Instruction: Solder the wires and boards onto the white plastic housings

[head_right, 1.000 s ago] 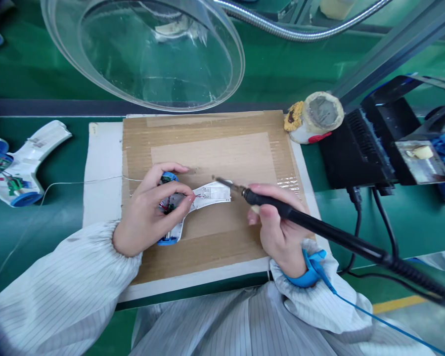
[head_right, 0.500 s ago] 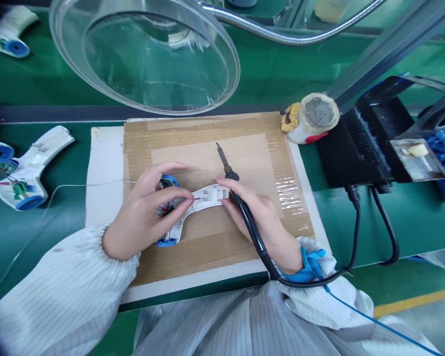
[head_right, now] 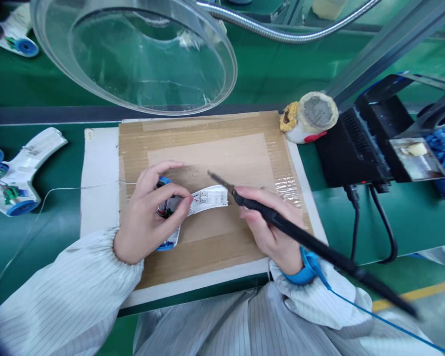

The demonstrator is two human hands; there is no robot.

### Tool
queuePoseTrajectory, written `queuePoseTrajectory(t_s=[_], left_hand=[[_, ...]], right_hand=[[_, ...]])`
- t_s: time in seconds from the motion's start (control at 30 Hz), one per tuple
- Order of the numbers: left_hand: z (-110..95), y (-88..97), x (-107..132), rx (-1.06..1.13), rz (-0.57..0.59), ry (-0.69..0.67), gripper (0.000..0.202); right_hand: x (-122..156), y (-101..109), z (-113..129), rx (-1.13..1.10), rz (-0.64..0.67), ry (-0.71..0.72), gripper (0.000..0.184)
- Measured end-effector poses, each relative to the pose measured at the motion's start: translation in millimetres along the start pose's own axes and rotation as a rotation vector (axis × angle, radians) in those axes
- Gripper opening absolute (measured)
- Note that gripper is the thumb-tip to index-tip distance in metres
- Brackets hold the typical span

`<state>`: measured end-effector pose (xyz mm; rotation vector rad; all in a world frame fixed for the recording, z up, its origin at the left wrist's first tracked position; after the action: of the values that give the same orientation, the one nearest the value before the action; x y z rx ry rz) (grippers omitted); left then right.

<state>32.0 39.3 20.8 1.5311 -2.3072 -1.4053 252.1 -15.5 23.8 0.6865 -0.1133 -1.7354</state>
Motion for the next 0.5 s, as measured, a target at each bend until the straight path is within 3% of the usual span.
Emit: queuePoseTrajectory(t_s=[0.1,0.5], left_hand=[[0,0.2,0,0.007,0.001,0.004,0.016],[1,-0.3,-1,-0.001,-0.022,-0.016,0.014]], right_hand=[[1,6,0,-0.048,-0.05,-0.014,0.022],[4,-3,-9,-0.13,0.006,-0.049,0.016]])
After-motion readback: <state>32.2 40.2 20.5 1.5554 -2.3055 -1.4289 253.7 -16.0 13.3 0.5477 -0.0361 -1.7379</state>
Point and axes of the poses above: each hand's wrist, its own x-axis away from the middle knuckle, its own y-axis out of the back of the hand, z = x × y, the point moved 5 cm from there along -x, towards the middle knuckle, and after that the axes turned 8 degrees about -y, right-handed, at the moved point
